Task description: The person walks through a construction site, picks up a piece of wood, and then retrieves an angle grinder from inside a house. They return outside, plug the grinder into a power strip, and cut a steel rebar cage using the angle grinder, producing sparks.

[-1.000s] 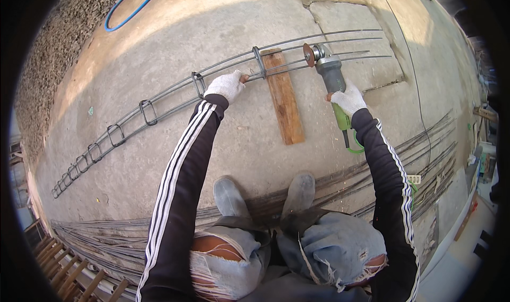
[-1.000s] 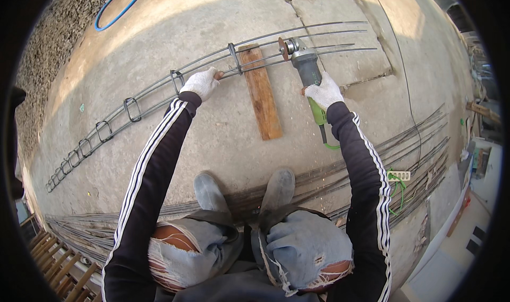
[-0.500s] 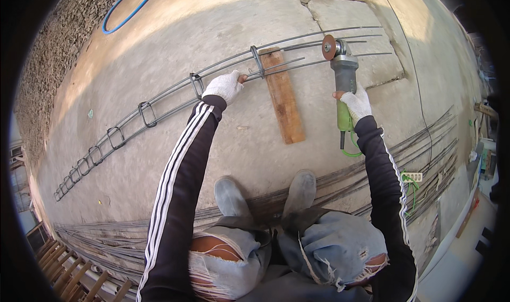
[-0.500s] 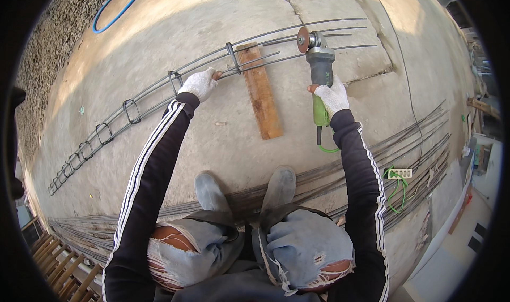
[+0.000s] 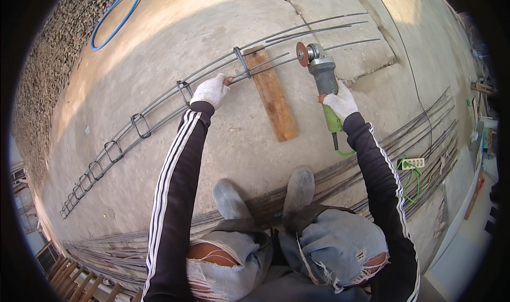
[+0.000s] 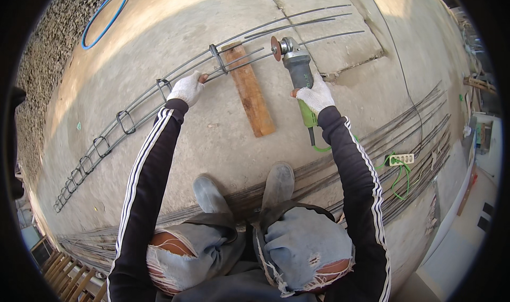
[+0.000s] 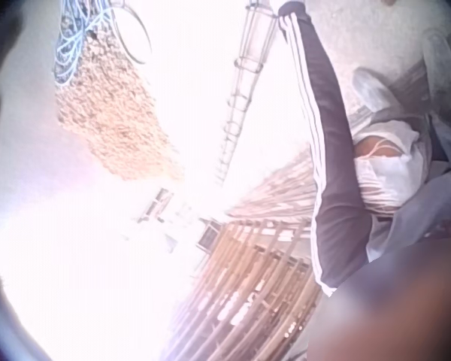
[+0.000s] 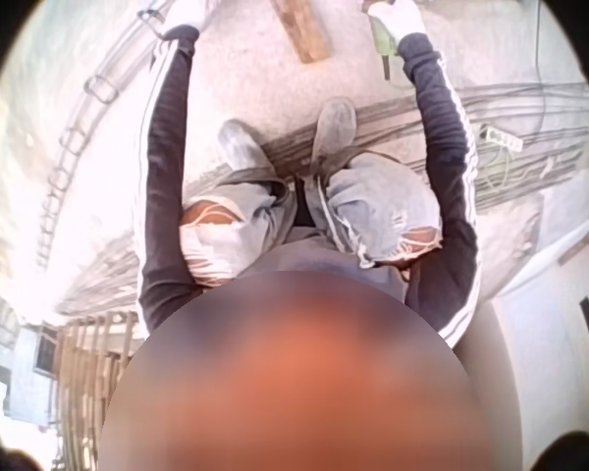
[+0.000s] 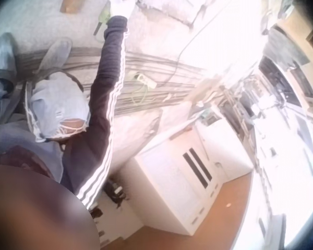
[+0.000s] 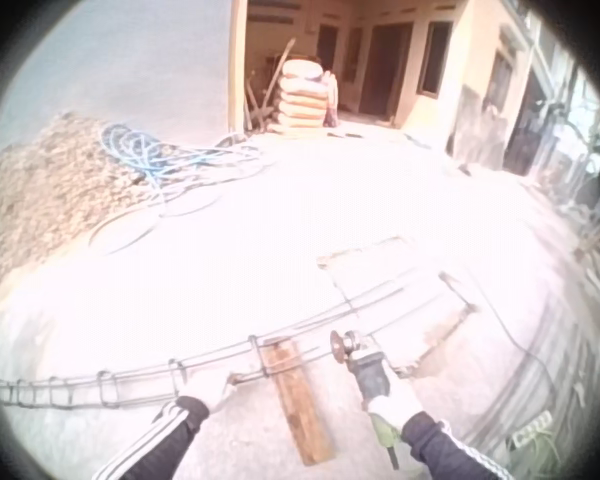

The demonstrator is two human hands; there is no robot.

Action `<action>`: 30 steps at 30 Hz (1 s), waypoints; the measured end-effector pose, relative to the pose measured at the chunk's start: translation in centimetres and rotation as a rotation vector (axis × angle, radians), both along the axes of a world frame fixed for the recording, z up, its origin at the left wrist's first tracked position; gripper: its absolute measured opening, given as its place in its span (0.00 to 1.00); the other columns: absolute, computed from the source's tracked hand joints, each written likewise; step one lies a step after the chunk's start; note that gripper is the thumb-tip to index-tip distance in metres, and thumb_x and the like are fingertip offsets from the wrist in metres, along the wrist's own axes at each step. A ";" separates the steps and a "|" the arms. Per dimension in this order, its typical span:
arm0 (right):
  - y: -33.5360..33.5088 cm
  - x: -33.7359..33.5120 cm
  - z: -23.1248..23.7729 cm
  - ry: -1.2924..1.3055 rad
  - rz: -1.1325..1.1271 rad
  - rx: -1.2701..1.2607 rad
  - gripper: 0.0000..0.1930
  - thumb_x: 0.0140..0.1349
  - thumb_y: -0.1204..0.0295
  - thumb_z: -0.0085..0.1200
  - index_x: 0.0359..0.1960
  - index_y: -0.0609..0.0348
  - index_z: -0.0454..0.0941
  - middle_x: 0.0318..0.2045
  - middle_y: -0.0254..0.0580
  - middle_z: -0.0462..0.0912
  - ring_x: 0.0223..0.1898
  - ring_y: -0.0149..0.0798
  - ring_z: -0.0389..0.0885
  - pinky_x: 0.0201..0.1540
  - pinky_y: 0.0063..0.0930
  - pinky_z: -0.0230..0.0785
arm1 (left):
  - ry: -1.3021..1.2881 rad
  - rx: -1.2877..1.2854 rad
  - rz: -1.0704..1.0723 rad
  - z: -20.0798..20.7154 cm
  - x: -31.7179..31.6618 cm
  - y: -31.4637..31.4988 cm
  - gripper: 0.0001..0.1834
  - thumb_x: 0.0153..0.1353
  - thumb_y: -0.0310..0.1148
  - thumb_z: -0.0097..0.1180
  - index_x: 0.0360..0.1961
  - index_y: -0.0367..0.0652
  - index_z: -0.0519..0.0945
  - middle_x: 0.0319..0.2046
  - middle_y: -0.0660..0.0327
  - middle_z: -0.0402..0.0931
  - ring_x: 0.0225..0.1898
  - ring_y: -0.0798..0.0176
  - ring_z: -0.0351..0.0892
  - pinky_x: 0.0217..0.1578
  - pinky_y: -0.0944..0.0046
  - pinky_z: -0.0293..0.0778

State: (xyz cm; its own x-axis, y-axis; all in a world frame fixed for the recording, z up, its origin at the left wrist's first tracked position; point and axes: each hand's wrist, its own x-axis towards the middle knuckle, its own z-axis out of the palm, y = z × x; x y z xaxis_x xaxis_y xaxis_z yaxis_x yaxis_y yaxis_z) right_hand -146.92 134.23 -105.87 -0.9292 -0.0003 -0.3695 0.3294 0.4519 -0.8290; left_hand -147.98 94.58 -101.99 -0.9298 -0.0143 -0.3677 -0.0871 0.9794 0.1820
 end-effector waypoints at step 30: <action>0.0 -1.2 -2.1 -0.007 0.040 0.020 0.33 0.41 0.63 0.73 0.49 0.65 0.77 0.41 0.55 0.84 0.43 0.51 0.83 0.49 0.39 0.76 | -0.020 0.006 0.016 0.3 0.0 0.2 0.24 0.75 0.52 0.45 0.48 0.42 0.79 0.40 0.41 0.84 0.48 0.37 0.83 0.48 0.42 0.76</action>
